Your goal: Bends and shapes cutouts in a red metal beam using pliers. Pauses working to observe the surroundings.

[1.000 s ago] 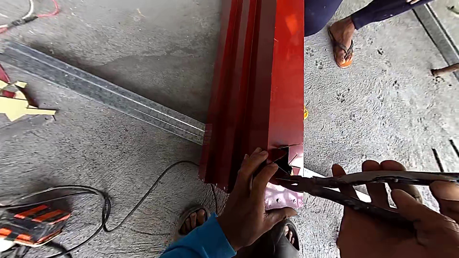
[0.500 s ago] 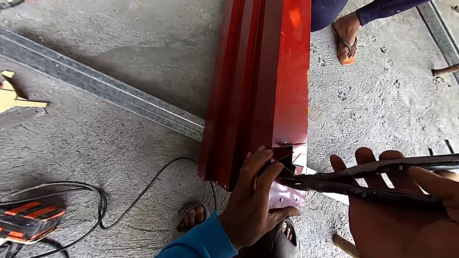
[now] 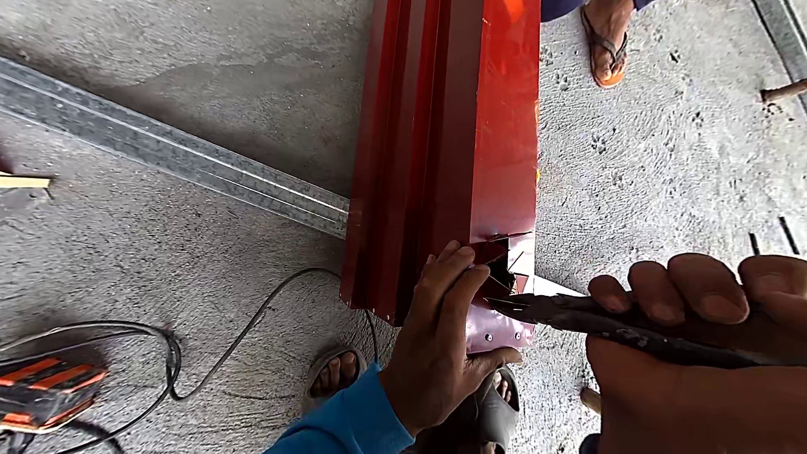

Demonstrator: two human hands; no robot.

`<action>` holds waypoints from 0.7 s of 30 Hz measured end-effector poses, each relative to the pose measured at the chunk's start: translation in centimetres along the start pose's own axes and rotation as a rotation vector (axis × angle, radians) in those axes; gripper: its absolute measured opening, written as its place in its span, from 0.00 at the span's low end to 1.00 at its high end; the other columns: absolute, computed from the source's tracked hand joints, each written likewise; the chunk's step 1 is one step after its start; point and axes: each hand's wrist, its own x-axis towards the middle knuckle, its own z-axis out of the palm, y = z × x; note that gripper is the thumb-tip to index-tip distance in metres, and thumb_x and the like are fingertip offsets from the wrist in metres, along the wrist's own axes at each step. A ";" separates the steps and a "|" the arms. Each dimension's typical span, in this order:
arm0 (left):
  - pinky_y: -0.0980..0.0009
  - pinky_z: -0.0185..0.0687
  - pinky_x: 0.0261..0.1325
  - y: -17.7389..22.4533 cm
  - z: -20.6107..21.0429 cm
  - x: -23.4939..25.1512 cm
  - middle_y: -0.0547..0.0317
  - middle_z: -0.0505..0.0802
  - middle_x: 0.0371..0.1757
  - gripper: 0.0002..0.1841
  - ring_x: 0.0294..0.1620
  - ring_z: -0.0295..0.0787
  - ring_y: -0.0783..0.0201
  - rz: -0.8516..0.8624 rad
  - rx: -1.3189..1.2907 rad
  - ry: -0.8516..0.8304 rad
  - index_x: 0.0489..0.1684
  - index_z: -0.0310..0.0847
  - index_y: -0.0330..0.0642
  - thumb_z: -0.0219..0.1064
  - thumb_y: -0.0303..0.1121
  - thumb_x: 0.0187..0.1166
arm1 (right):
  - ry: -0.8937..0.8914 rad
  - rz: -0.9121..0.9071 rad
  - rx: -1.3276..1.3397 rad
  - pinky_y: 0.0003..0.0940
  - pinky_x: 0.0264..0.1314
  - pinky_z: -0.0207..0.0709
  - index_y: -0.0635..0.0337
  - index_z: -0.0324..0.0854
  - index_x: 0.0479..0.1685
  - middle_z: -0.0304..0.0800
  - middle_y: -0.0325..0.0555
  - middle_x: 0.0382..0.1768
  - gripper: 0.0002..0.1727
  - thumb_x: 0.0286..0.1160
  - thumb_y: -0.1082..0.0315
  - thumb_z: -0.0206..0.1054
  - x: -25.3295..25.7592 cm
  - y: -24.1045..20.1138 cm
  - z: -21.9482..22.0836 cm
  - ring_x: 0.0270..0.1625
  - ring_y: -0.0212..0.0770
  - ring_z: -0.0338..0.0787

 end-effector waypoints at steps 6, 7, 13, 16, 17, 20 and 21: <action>0.57 0.65 0.91 0.7 -0.1 0.3 0.51 0.72 0.84 0.49 0.91 0.60 0.56 -0.048 0.011 -0.016 0.80 0.66 0.45 0.90 0.49 0.54 | -0.041 -0.256 0.086 0.31 0.17 0.78 0.57 0.67 0.26 0.67 0.40 0.15 0.13 0.80 0.72 0.43 -2.0 0.8 -1.0 0.13 0.37 0.72; 0.58 0.66 0.90 0.8 -0.1 0.3 0.50 0.72 0.84 0.50 0.91 0.60 0.57 -0.055 0.011 -0.017 0.80 0.66 0.44 0.90 0.49 0.54 | -0.043 -0.273 0.131 0.33 0.17 0.78 0.59 0.68 0.26 0.68 0.41 0.15 0.11 0.78 0.73 0.46 -2.4 0.8 -1.0 0.13 0.38 0.73; 0.65 0.72 0.84 1.4 -0.3 0.6 0.49 0.69 0.85 0.54 0.90 0.61 0.59 -0.100 0.023 -0.034 0.83 0.63 0.44 0.91 0.48 0.50 | -0.151 -0.353 0.247 0.35 0.22 0.78 0.59 0.73 0.23 0.70 0.41 0.16 0.08 0.67 0.72 0.63 -4.1 0.9 -1.6 0.16 0.40 0.73; 0.65 0.73 0.83 1.2 -0.5 0.7 0.48 0.69 0.85 0.55 0.89 0.62 0.59 -0.094 0.034 -0.044 0.84 0.62 0.43 0.91 0.48 0.51 | -0.084 -0.357 0.190 0.34 0.21 0.79 0.59 0.74 0.26 0.70 0.40 0.16 0.07 0.72 0.71 0.58 -4.1 1.2 -1.2 0.16 0.39 0.74; 0.64 0.73 0.84 1.1 -0.5 0.6 0.48 0.69 0.85 0.55 0.90 0.61 0.58 -0.091 0.037 -0.045 0.84 0.62 0.43 0.91 0.48 0.51 | -0.073 -0.346 0.134 0.34 0.22 0.81 0.58 0.74 0.29 0.72 0.40 0.17 0.07 0.75 0.70 0.56 -3.8 1.1 -1.3 0.17 0.39 0.76; 0.61 0.72 0.85 1.0 -0.3 0.4 0.49 0.68 0.86 0.56 0.90 0.60 0.57 -0.084 0.023 -0.031 0.85 0.61 0.46 0.92 0.48 0.50 | -0.070 -0.213 0.026 0.43 0.41 0.89 0.55 0.77 0.47 0.82 0.43 0.29 0.08 0.75 0.69 0.56 -3.2 -0.1 -1.5 0.31 0.43 0.88; 0.61 0.73 0.85 1.0 -0.2 0.4 0.50 0.68 0.86 0.57 0.90 0.61 0.57 -0.080 0.023 -0.014 0.85 0.60 0.48 0.91 0.49 0.50 | -0.066 -0.163 0.021 0.47 0.47 0.89 0.54 0.77 0.57 0.85 0.44 0.35 0.15 0.73 0.70 0.55 -2.9 -0.6 -1.5 0.38 0.45 0.90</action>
